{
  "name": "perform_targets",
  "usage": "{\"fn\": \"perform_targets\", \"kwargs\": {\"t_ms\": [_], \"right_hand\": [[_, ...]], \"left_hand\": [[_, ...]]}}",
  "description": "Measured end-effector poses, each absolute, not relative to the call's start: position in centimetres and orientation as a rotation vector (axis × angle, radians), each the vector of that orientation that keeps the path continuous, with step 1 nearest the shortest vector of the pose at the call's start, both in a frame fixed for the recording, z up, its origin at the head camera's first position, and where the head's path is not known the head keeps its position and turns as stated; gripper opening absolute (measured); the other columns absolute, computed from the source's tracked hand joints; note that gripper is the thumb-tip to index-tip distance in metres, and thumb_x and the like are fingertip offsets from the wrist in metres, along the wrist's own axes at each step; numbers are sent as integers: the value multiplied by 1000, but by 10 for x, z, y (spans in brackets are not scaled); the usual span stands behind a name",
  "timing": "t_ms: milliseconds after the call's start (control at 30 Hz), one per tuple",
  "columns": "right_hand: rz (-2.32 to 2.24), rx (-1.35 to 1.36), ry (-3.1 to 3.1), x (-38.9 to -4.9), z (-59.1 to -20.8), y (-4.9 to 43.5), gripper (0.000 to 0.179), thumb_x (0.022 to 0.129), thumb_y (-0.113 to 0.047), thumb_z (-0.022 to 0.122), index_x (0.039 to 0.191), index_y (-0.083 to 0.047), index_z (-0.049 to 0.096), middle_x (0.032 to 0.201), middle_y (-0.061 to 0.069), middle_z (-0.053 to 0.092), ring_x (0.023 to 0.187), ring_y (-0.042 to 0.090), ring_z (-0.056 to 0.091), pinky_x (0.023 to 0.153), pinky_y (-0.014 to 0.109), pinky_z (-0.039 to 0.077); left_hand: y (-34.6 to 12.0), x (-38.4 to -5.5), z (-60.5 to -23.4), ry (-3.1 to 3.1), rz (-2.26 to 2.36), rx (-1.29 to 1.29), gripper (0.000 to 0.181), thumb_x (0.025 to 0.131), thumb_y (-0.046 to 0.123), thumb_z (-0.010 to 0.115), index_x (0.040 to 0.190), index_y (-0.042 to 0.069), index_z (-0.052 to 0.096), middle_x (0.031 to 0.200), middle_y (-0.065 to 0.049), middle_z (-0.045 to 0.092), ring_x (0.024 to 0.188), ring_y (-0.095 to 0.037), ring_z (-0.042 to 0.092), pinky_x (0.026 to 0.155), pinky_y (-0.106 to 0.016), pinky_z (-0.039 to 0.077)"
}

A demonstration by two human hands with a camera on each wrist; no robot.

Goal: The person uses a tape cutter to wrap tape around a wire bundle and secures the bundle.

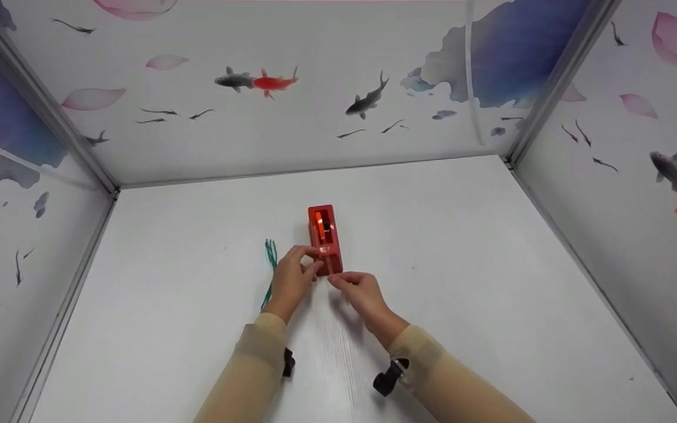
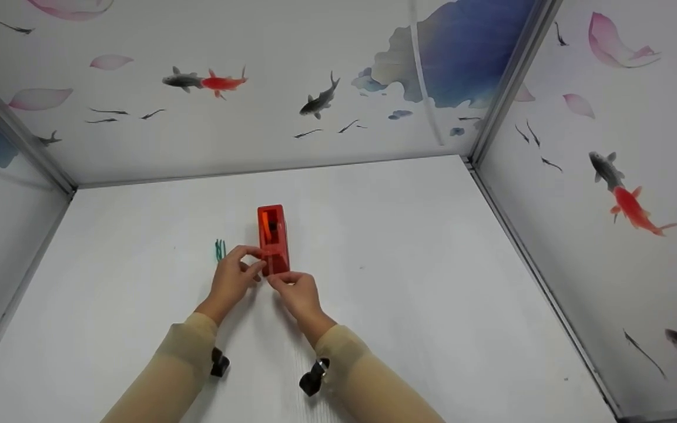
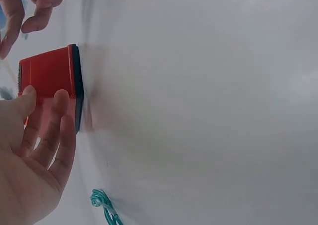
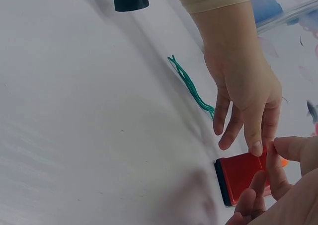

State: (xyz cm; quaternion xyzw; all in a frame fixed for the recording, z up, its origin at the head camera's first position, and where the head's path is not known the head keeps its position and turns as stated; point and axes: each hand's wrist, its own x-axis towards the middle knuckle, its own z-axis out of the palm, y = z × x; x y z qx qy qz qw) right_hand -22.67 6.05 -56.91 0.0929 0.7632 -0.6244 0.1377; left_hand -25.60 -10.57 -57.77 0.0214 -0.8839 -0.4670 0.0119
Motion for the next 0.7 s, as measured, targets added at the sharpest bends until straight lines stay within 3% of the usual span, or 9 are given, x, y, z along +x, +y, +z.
{"fn": "perform_targets", "kwargs": {"t_ms": [167, 267, 400, 700], "right_hand": [[-1823, 240, 2181, -224, -570, 59, 30, 95, -31, 75, 111, -6, 77, 105, 5, 72, 97, 21, 62, 86, 37, 54], [-1824, 239, 2170, -223, -570, 59, 28, 95, -30, 75, 111, -7, 77, 106, 5, 72, 101, 23, 63, 88, 38, 54], [-1804, 261, 2165, -224, -569, 60, 26, 95, -30, 74, 112, -9, 77, 108, 5, 72, 100, 24, 62, 86, 37, 53], [-1812, 279, 2154, -222, -572, 59, 27, 94, -31, 75, 112, -11, 78, 109, 4, 72, 100, 23, 62, 85, 37, 50]], "left_hand": [[-120, -258, -572, -2730, -1560, 123, 44, 94, 20, 78, 135, 24, 62, 122, 0, 66, 81, -18, 67, 71, -31, 59], [-133, -260, -563, -2719, -1477, 252, 53, 91, 22, 80, 140, 22, 58, 122, -3, 68, 95, -24, 68, 79, -38, 58], [-152, -260, -549, -2770, -1268, 437, 49, 92, 27, 79, 135, 15, 59, 118, -8, 67, 105, -27, 64, 87, -42, 53], [-175, -249, -552, -2998, -1084, 664, 44, 91, 37, 78, 121, 8, 64, 110, -12, 70, 93, -27, 64, 80, -39, 50]]}}
